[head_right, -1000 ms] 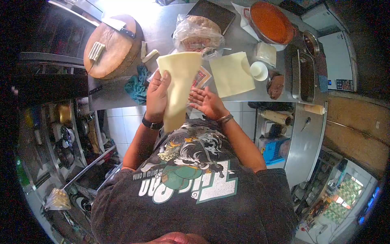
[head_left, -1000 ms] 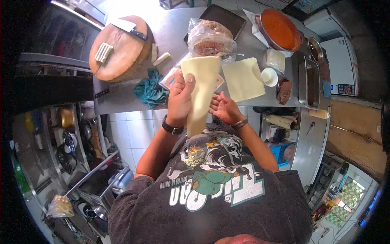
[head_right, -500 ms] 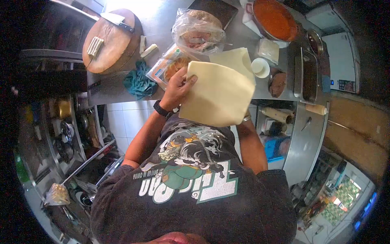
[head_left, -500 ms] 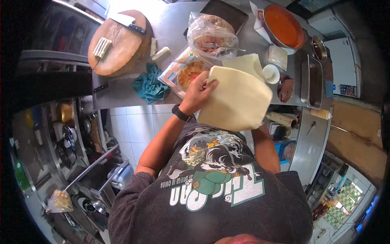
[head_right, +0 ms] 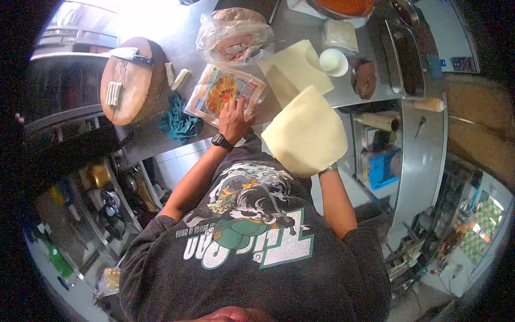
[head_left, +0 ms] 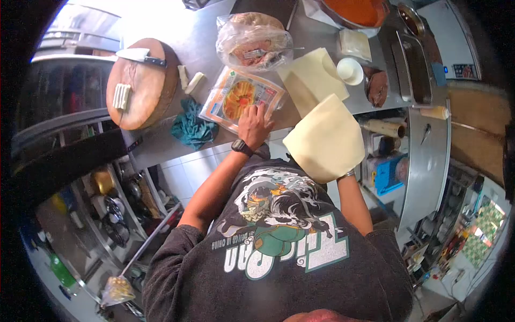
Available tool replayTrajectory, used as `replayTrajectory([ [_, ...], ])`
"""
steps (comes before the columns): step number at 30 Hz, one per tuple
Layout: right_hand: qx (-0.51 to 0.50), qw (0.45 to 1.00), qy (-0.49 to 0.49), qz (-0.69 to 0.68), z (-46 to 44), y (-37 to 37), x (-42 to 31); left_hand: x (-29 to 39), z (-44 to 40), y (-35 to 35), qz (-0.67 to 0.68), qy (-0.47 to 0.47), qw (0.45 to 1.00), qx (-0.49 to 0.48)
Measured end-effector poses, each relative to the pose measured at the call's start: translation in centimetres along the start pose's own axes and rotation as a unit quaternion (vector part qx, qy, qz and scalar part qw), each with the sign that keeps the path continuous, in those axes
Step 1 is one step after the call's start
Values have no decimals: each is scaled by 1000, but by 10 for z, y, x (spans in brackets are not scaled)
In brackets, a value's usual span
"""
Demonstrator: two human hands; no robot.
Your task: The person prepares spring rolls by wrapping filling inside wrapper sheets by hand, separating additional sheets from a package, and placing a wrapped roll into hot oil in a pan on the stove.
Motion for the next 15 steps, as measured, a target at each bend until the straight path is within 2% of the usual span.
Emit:
replayTrajectory([
  [2, 5, 1000, 9, -19, 3, 12, 13, -5, -3, -10, -32, -9, 999, -21],
  [8, -3, 997, 29, -75, -5, 37, 62, 4, -17, 2, -41, -68, 997, 20],
  [11, -13, 994, 39, -97, -9, 44, 83, 2, -30, -2, -22, -108, 993, 32],
  [13, -20, 993, 45, -107, -11, 48, 96, -3, -37, -6, 47, -114, 992, -1],
  [15, -25, 991, 53, -120, -13, 51, 107, -10, -40, -4, 74, -155, 985, 18],
])
Point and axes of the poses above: each hand's wrist, its own z-axis away from the middle knuckle, its own y-axis out of the back of the hand, x = y × z, the point moved 3 cm from there along -z, towards the middle knuckle, and after that the axes turned 14 degrees about -z, right-handed, at the moved point
